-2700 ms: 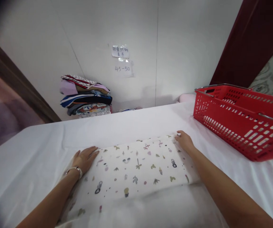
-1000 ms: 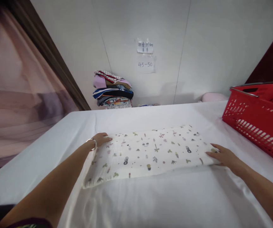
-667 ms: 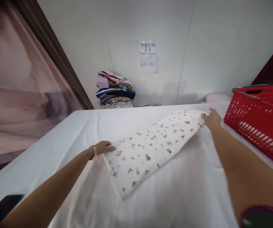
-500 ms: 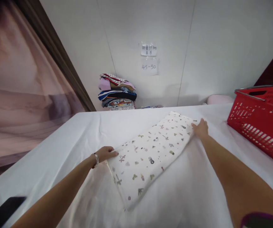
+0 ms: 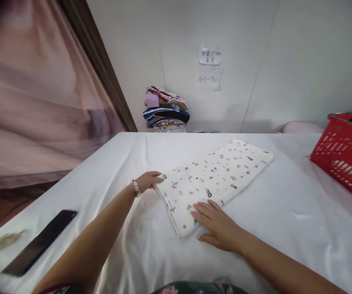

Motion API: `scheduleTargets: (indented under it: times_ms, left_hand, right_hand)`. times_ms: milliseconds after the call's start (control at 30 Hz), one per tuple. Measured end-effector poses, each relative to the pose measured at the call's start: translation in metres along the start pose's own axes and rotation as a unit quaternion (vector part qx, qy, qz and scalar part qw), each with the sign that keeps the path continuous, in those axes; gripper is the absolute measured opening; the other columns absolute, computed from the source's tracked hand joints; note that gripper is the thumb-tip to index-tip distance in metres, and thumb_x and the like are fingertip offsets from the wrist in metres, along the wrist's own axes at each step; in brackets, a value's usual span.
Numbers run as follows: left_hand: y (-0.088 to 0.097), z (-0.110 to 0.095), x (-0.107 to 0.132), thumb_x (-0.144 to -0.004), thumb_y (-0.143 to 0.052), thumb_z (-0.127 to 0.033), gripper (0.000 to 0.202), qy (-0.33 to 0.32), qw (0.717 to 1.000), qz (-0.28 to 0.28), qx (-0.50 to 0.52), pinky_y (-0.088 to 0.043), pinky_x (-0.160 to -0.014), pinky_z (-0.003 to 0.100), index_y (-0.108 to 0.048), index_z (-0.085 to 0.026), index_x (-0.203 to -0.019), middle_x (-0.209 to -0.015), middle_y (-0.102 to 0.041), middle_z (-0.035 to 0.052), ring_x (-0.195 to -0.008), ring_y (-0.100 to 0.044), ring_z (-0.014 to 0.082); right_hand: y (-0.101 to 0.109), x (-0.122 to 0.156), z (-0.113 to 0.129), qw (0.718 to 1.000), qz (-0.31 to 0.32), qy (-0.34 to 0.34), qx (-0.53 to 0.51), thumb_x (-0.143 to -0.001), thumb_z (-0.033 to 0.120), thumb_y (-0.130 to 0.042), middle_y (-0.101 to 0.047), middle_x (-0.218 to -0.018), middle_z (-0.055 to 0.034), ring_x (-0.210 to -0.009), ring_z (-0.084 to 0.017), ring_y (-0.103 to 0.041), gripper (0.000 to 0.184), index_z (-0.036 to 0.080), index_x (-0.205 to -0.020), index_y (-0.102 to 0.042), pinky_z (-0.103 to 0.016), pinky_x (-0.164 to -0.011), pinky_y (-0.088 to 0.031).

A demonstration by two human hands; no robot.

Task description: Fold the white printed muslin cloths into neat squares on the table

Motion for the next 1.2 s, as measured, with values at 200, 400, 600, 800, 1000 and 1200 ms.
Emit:
scheduleTargets:
  times_ms: [200,400,600,800,1000,1200]
  left_hand:
    - [0.014,0.024,0.01,-0.057,-0.073,-0.032,0.033,0.009,0.995,-0.092,-0.044,-0.045,-0.056,0.023,-0.065,-0.016,-0.085,-0.082,-0.066,0.0032,-0.065,-0.059,0.014]
    - [0.011,0.042,0.028,-0.077,-0.057,-0.041,0.031,-0.031,0.989,-0.146,0.007,-0.049,-0.068,0.021,-0.063,-0.017,-0.095,-0.089,-0.067,0.0028,-0.075,-0.061,0.012]
    - [0.001,0.042,0.046,-0.076,-0.059,-0.031,0.04,-0.084,0.98,-0.181,0.012,-0.046,-0.082,0.023,-0.058,-0.018,-0.113,-0.101,-0.065,0.0029,-0.087,-0.059,0.0127]
    - [-0.015,0.037,0.06,-0.064,-0.062,-0.015,0.046,-0.077,0.986,-0.146,-0.023,-0.046,-0.076,0.024,-0.062,-0.021,-0.11,-0.103,-0.064,0.0019,-0.081,-0.058,0.0134]
    - [-0.016,0.039,0.068,-0.063,-0.061,-0.017,0.042,-0.058,0.99,-0.111,-0.057,-0.046,-0.074,0.026,-0.064,-0.022,-0.105,-0.096,-0.064,0.0022,-0.081,-0.058,0.0156]
    - [-0.02,0.029,0.071,-0.075,-0.058,-0.039,0.031,-0.123,0.972,-0.18,-0.085,-0.045,-0.075,0.027,-0.064,-0.019,-0.098,-0.1,-0.059,0.005,-0.081,-0.056,0.0157]
  right_hand:
    - [-0.008,-0.014,0.045,0.998,-0.036,0.045,0.015,-0.08,0.035,-0.056,-0.051,-0.124,-0.0124,-0.116,-0.027,-0.044,0.051,0.023,-0.128,-0.044,-0.049,-0.099,-0.032]
    - [-0.025,-0.029,0.062,0.992,-0.105,0.021,0.065,-0.081,0.029,-0.053,-0.054,-0.112,-0.0141,-0.102,-0.028,-0.049,0.043,0.018,-0.123,-0.047,-0.047,-0.088,-0.04]
    - [-0.031,-0.044,0.058,0.986,-0.136,0.022,0.091,-0.085,0.021,-0.045,-0.057,-0.095,-0.0118,-0.085,-0.024,-0.05,0.027,0.016,-0.111,-0.053,-0.04,-0.073,-0.044]
    - [-0.028,-0.027,0.083,0.994,-0.092,0.053,0.032,-0.086,0.021,-0.041,-0.057,-0.088,-0.0095,-0.079,-0.022,-0.05,0.021,0.018,-0.104,-0.053,-0.037,-0.069,-0.045]
    - [-0.012,-0.021,0.09,0.997,-0.022,0.022,-0.076,-0.085,0.033,-0.05,-0.06,-0.089,-0.0083,-0.082,-0.021,-0.054,0.025,0.021,-0.106,-0.056,-0.034,-0.07,-0.047]
    - [0.024,-0.069,0.012,0.98,-0.141,-0.093,-0.107,-0.087,0.027,-0.042,-0.063,-0.093,-0.0059,-0.083,-0.019,-0.059,0.023,0.023,-0.096,-0.062,-0.032,-0.069,-0.05]
Point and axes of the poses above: each hand's wrist, its own x-axis away from the middle knuckle, its own y-axis out of the back of the hand, z = x × y, the point moved 6 cm from there along -x, towards the middle knuckle
